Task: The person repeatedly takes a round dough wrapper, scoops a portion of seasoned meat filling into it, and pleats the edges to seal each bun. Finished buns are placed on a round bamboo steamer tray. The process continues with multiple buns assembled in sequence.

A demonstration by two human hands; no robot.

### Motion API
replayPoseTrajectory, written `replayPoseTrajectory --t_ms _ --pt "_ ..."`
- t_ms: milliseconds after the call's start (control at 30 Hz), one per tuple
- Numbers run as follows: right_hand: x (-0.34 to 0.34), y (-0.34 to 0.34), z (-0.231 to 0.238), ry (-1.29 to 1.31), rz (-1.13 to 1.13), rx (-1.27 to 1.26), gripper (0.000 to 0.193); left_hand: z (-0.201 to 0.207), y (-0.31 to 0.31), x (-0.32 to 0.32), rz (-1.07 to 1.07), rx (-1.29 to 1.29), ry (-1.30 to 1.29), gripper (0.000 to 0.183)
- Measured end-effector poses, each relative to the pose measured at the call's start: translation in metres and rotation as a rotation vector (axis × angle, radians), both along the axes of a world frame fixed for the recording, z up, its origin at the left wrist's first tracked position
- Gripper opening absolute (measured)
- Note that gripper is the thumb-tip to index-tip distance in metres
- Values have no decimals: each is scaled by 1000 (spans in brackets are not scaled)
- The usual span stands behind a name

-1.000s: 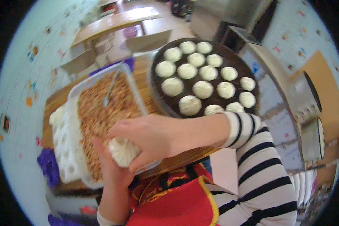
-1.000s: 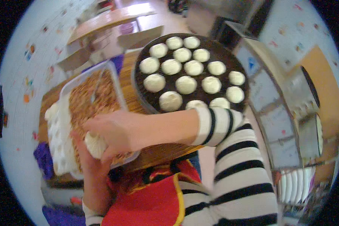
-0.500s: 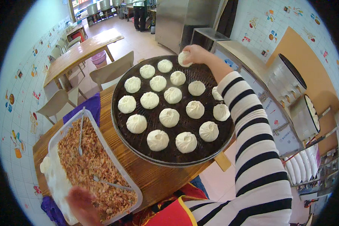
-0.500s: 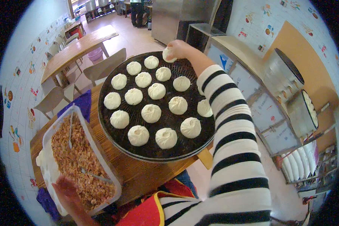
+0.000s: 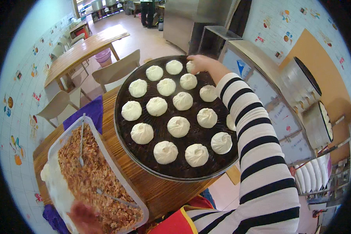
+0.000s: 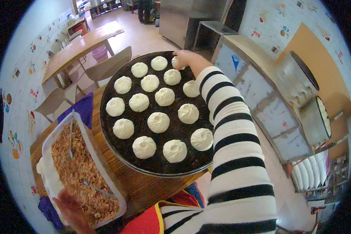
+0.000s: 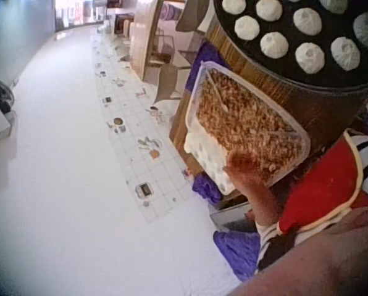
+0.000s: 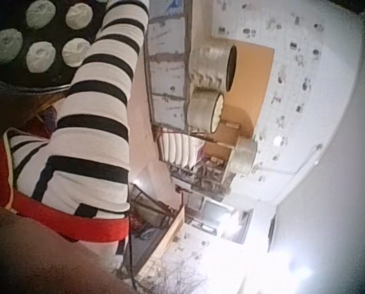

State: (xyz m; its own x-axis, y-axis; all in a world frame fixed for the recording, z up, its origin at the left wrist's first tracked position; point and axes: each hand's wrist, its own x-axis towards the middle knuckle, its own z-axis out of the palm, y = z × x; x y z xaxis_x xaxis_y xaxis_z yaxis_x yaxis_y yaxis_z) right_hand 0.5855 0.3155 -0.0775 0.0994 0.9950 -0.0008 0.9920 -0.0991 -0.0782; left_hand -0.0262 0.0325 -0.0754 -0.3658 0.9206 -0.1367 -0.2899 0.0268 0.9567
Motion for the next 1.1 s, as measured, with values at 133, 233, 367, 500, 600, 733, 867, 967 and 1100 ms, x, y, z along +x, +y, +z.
replayPoseTrajectory --t_ms 133,233,367,500,600,733,867,967,1100 --pt "-1 -1 0 34 -97 -89 76 14 -4 5 -9 -16 -46 47" --pt "-7 1 13 39 -84 -137 72 46 -5 -22 -245 248 241 44" --pt "-31 -12 62 532 -18 420 73 88 30 -95 -70 449 404 42" --pt "-91 -66 99 792 239 267 36 65 123 -202 310 281 534 40" --pt "-149 -140 86 784 296 216 24 13 167 -290 250 123 406 34" --pt "-198 -203 69 648 305 -15 25 -59 206 -351 317 -347 1000 47" --pt "-215 -227 78 764 200 -30 24 -92 223 -317 277 -574 1500 71" --pt "-222 -230 91 770 121 -30 25 -96 230 -279 367 -373 1503 79" --pt "-239 -228 97 692 198 -66 24 -124 242 -268 205 -257 1606 64"
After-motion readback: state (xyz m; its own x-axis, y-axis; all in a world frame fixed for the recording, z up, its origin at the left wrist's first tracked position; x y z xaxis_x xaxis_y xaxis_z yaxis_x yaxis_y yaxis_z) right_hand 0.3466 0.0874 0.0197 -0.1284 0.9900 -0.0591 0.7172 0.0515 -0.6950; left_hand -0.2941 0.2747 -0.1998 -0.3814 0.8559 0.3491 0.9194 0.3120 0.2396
